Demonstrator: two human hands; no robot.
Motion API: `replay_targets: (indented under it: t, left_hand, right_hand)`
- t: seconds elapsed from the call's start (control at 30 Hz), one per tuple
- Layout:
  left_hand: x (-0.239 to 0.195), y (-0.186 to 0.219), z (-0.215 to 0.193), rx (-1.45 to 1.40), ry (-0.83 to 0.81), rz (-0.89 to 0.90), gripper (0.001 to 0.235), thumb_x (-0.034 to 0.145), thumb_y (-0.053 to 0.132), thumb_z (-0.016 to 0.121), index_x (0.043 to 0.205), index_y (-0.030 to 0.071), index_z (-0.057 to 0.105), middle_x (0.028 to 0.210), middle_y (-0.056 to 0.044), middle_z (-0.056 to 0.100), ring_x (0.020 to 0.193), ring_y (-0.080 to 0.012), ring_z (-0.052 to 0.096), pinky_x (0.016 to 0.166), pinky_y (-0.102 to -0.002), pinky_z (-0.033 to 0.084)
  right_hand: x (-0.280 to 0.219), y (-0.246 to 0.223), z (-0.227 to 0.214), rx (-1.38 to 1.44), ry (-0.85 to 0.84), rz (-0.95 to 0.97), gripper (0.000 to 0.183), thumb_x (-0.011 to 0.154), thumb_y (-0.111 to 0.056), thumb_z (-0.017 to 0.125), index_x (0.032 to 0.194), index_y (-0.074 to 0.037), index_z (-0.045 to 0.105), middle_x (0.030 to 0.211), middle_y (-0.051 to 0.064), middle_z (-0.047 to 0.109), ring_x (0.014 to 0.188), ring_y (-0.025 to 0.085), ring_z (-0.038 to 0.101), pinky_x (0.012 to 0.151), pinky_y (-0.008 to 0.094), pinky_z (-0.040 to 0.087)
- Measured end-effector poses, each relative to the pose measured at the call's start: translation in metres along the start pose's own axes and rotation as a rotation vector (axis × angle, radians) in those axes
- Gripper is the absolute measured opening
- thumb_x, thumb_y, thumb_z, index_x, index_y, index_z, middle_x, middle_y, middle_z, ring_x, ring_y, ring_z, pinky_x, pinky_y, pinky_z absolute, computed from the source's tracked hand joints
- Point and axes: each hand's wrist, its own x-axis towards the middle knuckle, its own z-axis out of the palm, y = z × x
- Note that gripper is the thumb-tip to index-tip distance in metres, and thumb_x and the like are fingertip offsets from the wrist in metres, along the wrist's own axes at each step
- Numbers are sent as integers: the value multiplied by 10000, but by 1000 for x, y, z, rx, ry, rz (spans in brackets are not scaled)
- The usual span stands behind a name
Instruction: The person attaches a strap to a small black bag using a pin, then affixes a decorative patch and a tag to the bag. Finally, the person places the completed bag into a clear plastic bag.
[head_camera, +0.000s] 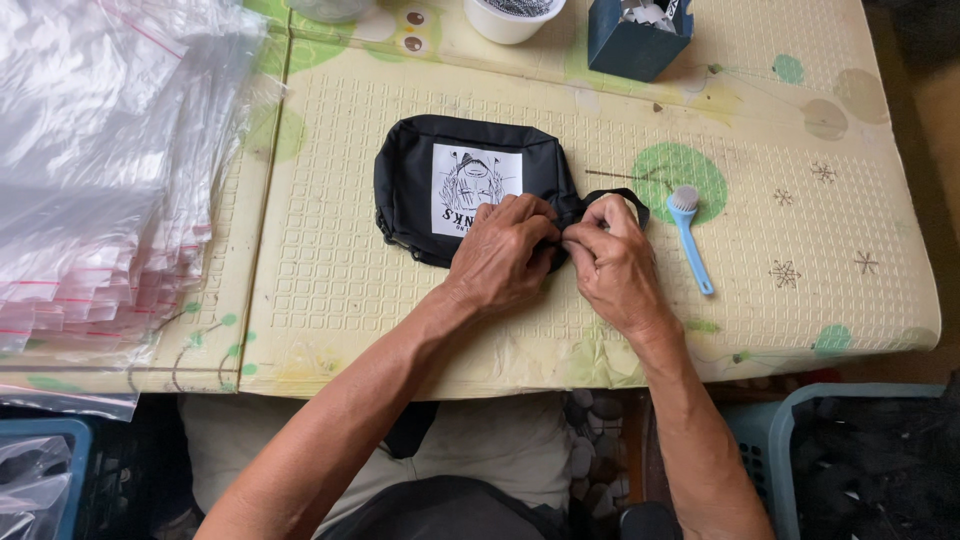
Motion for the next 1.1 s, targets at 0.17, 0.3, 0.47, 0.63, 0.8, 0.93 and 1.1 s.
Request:
replay_targets:
  t: [0.17, 0.3, 0.47, 0.63, 0.8, 0.93, 1.1]
  left_hand:
    - [2, -1, 5, 68, 47, 35, 52, 821, 128, 738, 843, 130, 691, 1037, -8, 632, 992, -217, 630, 846, -398, 475]
    - [1, 0, 7, 214, 107, 155, 88, 866, 129, 671, 785, 139, 639, 993, -3, 629, 913, -196, 624, 782, -367, 473]
    - [0, 1, 10, 288, 110, 199, 90, 821, 150, 682, 797, 123, 599, 981, -47, 640, 880, -225, 618, 761, -380, 467]
    - [0, 3, 9, 291, 88, 195, 112, 808, 162, 680, 831, 96, 593, 971, -79, 650, 865, -248, 624, 754, -386, 475]
    - [0, -7, 12, 148, 75, 150, 176, 815, 185, 693, 851, 89, 549, 820, -85, 577, 775, -302, 632, 704, -417, 498]
    - [2, -6, 3, 114, 32, 112, 72, 874, 157, 642, 881, 127, 577, 842, -48, 605, 774, -270, 665, 723, -393, 538]
    - [3, -6, -3, -41, 59, 22, 92, 902, 157, 640, 947, 130, 564, 871, -78, 595, 757, -344, 676, 683, -464, 551]
  right_hand:
    - [-5, 8, 9, 68, 18, 51, 23, 936, -72, 730, 928, -85, 713, 971, 85, 520, 941, 347, 637, 834, 439, 548]
    - [-6, 7, 10, 89, 32, 76, 20, 935, -69, 732, 936, -82, 717, 968, 90, 524, 920, 358, 644, 817, 448, 550]
    - [-11, 9, 11, 144, 51, 141, 54, 936, -87, 746, 943, -135, 768, 919, 72, 580, 879, 327, 678, 793, 417, 561]
    - [-14, 4, 12, 189, 91, 183, 86, 922, -100, 774, 939, -177, 808, 830, 33, 652, 811, 270, 712, 744, 357, 567]
    - [-11, -7, 8, 100, 154, 188, 104, 941, -63, 737, 939, -155, 785, 846, 31, 693, 836, 262, 730, 766, 349, 576]
    - [-6, -20, -2, 110, 148, 167, 91, 939, -38, 725, 927, -116, 771, 805, 92, 686, 820, 339, 720, 722, 405, 573]
    - [-1, -25, -5, 194, 203, 174, 93, 931, -37, 751, 959, -122, 779, 838, 75, 701, 843, 295, 732, 739, 369, 573]
